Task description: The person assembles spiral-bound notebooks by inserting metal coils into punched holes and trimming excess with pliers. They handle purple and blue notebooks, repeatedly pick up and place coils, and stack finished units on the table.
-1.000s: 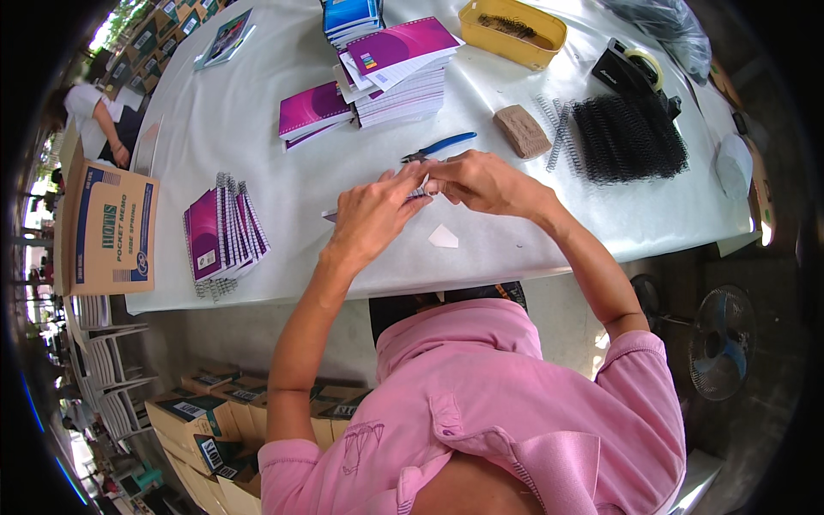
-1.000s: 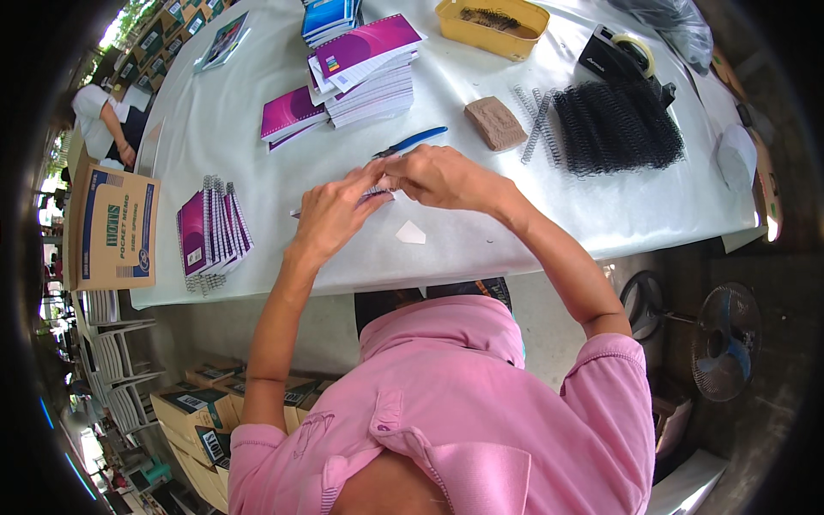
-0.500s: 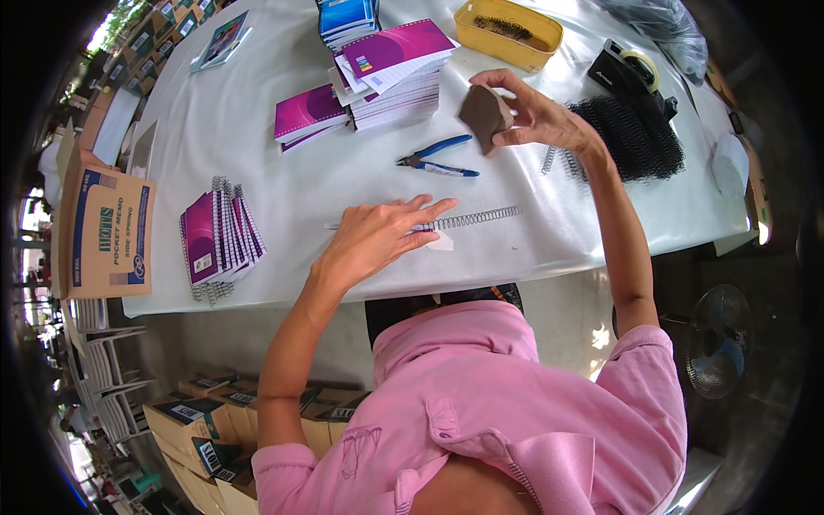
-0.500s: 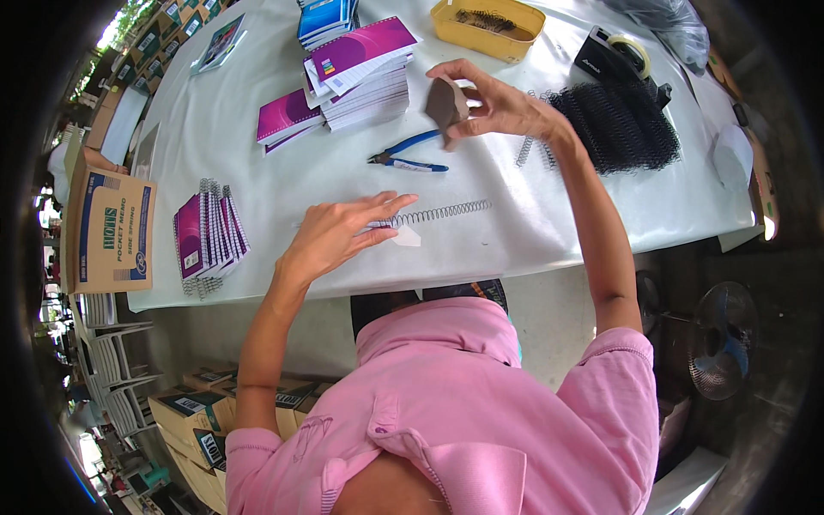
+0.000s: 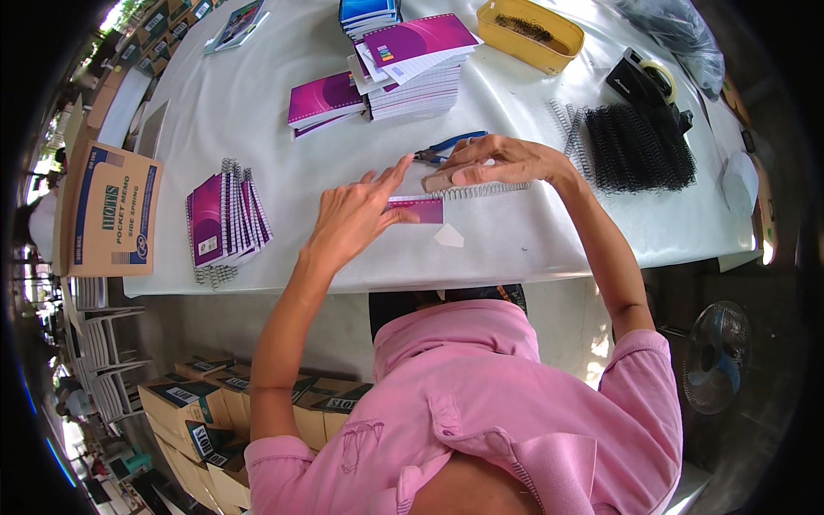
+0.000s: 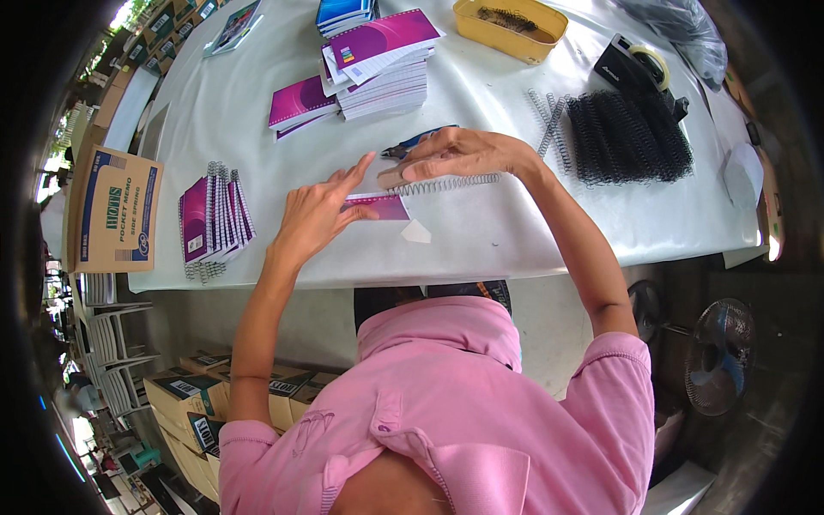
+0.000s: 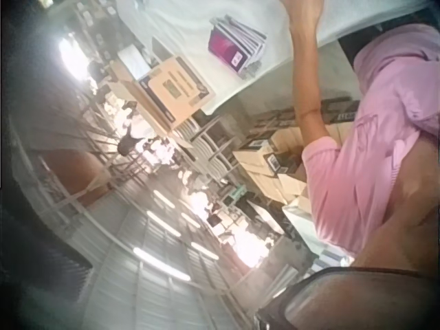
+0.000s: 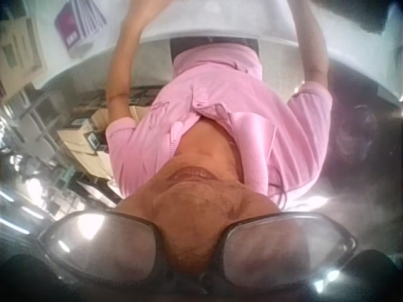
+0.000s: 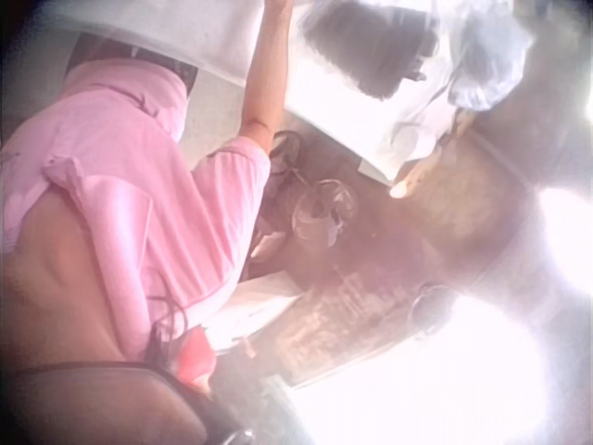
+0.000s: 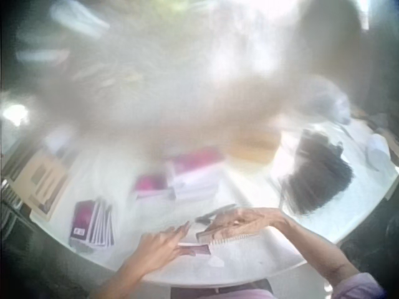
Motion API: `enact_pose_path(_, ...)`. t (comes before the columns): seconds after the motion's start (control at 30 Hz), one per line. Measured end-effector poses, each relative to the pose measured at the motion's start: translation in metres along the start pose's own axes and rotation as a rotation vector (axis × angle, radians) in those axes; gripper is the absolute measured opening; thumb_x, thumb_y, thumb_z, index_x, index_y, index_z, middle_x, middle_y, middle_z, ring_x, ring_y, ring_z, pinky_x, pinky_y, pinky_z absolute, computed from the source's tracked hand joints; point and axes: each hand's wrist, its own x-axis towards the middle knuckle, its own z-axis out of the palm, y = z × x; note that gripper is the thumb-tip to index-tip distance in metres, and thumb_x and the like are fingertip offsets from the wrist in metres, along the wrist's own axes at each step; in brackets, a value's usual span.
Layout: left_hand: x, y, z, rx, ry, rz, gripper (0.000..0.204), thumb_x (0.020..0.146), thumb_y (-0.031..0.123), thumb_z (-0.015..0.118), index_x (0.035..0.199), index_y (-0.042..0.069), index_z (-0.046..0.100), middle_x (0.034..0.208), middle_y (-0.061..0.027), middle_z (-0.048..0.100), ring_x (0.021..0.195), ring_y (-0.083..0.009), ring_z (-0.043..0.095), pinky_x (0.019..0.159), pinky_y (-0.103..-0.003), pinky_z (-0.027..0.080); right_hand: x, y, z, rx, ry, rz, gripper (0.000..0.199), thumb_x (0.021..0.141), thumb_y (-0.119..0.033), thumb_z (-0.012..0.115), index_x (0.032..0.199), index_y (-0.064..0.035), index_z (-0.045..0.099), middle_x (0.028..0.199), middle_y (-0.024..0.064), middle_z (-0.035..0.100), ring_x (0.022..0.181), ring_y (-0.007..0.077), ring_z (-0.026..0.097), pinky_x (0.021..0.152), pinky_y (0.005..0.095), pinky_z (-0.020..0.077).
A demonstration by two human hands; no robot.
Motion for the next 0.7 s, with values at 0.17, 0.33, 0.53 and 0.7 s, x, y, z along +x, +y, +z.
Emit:
enact_pose_path(0.17, 0.001, -0.009, 0.019, 0.005, 0.325, 0.194, 0.066, 0.08, 0.048, 0.066, 0.138, 0.021, 0.048, 0.109, -0.0071, 0.068, 0.085, -0.032, 0.068, 0.064, -0.042, 0.055, -0.003, 0.004, -0.008, 0.222, -0.03, 0.012, 0.058, 0.082, -0.049, 0.068, 0.111, 0.0011, 0.069, 0.112, 0.0175, 0.065, 0.111, 0.0272, 0.056, 0.097, 0.0365, 0.0417)
enact_pose_path(0.33, 0.003, 0.0, 0.009, -0.023, 0.181, 0.083, 0.06, 0.079, 0.048, 0.066, 0.13, 0.018, 0.055, 0.115, -0.0057, 0.067, 0.095, -0.0307, 0.067, 0.069, -0.043, 0.055, -0.003, 0.008, -0.012, 0.295, -0.023, -0.056, 0.064, 0.08, -0.057, 0.066, 0.109, -0.0005, 0.07, 0.11, 0.0163, 0.065, 0.103, 0.0262, 0.058, 0.093, 0.0361, 0.0429)
enact_pose_path(0.53, 0.005, -0.007, 0.009, 0.009, 0.241, 0.102, 0.059, 0.078, 0.05, 0.066, 0.123, 0.012, 0.06, 0.112, -0.0064, 0.068, 0.095, -0.0297, 0.068, 0.065, -0.041, 0.056, 0.0, 0.009, -0.006, 0.49, 0.008, -0.147, 0.061, 0.081, -0.055, 0.067, 0.11, -0.0022, 0.071, 0.112, 0.0177, 0.065, 0.108, 0.0274, 0.058, 0.097, 0.0371, 0.0424)
enact_pose_path(0.7, 0.003, -0.015, 0.013, 0.018, 0.263, 0.112, 0.06, 0.078, 0.052, 0.066, 0.121, 0.011, 0.062, 0.114, -0.0059, 0.067, 0.098, -0.0297, 0.067, 0.065, -0.041, 0.056, 0.01, -0.002, 0.006, 0.064, 0.102, 0.082, 0.069, 0.08, -0.061, 0.065, 0.11, 0.0015, 0.069, 0.113, 0.0158, 0.064, 0.108, 0.0274, 0.057, 0.095, 0.0365, 0.0426)
